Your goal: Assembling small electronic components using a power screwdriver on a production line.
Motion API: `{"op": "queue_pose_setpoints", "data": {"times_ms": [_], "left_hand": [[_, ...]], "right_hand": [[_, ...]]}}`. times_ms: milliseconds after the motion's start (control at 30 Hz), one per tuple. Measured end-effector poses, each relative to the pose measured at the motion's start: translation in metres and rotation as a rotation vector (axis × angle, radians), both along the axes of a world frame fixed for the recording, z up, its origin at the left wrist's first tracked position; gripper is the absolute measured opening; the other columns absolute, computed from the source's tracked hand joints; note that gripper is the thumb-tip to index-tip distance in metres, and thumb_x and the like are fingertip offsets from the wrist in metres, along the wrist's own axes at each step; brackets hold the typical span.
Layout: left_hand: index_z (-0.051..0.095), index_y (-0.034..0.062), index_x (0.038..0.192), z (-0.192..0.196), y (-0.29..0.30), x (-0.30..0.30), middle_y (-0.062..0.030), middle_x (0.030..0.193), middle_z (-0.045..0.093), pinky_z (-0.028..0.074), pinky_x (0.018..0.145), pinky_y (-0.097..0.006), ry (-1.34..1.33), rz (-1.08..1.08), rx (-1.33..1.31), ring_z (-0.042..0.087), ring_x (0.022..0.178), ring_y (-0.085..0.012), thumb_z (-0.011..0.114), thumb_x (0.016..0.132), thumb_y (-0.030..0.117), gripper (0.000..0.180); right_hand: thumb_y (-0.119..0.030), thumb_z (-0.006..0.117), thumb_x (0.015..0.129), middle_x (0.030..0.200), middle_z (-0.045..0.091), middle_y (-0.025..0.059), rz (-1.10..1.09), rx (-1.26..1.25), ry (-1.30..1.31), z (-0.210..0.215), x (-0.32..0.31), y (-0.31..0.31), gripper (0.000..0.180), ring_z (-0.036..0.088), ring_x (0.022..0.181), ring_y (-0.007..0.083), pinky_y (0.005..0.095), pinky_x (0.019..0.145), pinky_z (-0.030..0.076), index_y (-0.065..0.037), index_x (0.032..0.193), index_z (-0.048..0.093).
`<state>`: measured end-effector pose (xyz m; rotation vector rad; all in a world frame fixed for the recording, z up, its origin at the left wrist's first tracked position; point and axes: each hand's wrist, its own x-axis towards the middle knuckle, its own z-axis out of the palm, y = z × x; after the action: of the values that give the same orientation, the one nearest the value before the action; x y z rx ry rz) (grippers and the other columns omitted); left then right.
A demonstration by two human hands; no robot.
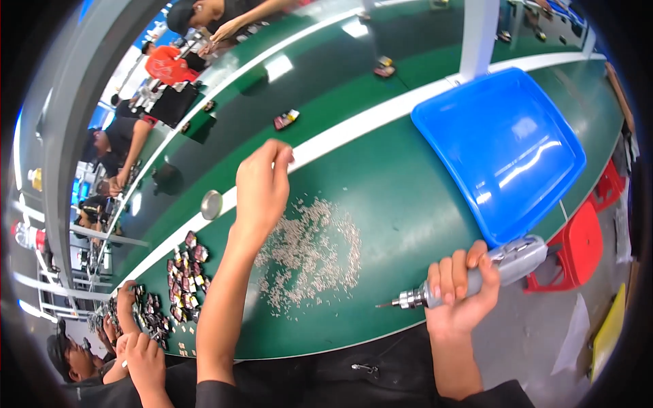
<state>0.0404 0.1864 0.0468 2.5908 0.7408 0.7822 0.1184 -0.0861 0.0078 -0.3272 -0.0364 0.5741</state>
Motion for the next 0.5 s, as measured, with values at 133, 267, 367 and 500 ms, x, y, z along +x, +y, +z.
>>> {"op": "queue_pose_setpoints", "data": {"times_ms": [133, 267, 367, 500], "left_hand": [[0.049, 0.0006, 0.113, -0.02, 0.066, 0.027, -0.0196, 0.095, 0.059, 0.047, 0.078, -0.043, 0.255, 0.244, 0.142, 0.06, 0.088, -0.0377, 0.064, 0.084, 0.024, 0.041], [0.05, 0.0006, 0.114, -0.038, 0.086, 0.047, -0.023, 0.106, 0.054, 0.046, 0.085, -0.043, 0.258, 0.304, 0.158, 0.057, 0.097, -0.038, 0.066, 0.082, 0.027, 0.045], [0.051, 0.0007, 0.117, -0.047, 0.105, 0.045, -0.0218, 0.106, 0.055, 0.046, 0.086, -0.042, 0.277, 0.23, 0.218, 0.058, 0.097, -0.038, 0.064, 0.083, 0.023, 0.042], [0.054, -0.0012, 0.118, -0.041, 0.121, 0.03, -0.0198, 0.119, 0.055, 0.044, 0.093, -0.041, 0.252, -0.086, 0.255, 0.054, 0.109, -0.0372, 0.06, 0.085, 0.009, 0.036]], "right_hand": [[-0.023, 0.043, 0.096, 0.048, 0.034, -0.0001, 0.046, -0.004, 0.007, -0.006, 0.0, -0.004, 0.02, 0.034, 0.039, 0.0111, 0.0283, 0.044, 0.036, -0.009, 0.082, 0.041], [-0.024, 0.041, 0.094, 0.051, 0.036, 0.0014, 0.131, 0.017, -0.12, -0.016, 0.005, -0.004, 0.019, 0.037, 0.04, 0.0132, 0.031, 0.049, 0.039, -0.008, 0.083, 0.041], [-0.024, 0.041, 0.094, 0.051, 0.037, 0.0015, 0.175, 0.049, -0.117, -0.019, 0.008, -0.006, 0.019, 0.037, 0.041, 0.0131, 0.0309, 0.049, 0.039, -0.008, 0.084, 0.042], [-0.023, 0.04, 0.094, 0.052, 0.038, 0.0014, 0.199, 0.057, -0.112, -0.018, 0.008, -0.011, 0.019, 0.038, 0.041, 0.013, 0.0311, 0.05, 0.04, -0.008, 0.084, 0.043]]}}
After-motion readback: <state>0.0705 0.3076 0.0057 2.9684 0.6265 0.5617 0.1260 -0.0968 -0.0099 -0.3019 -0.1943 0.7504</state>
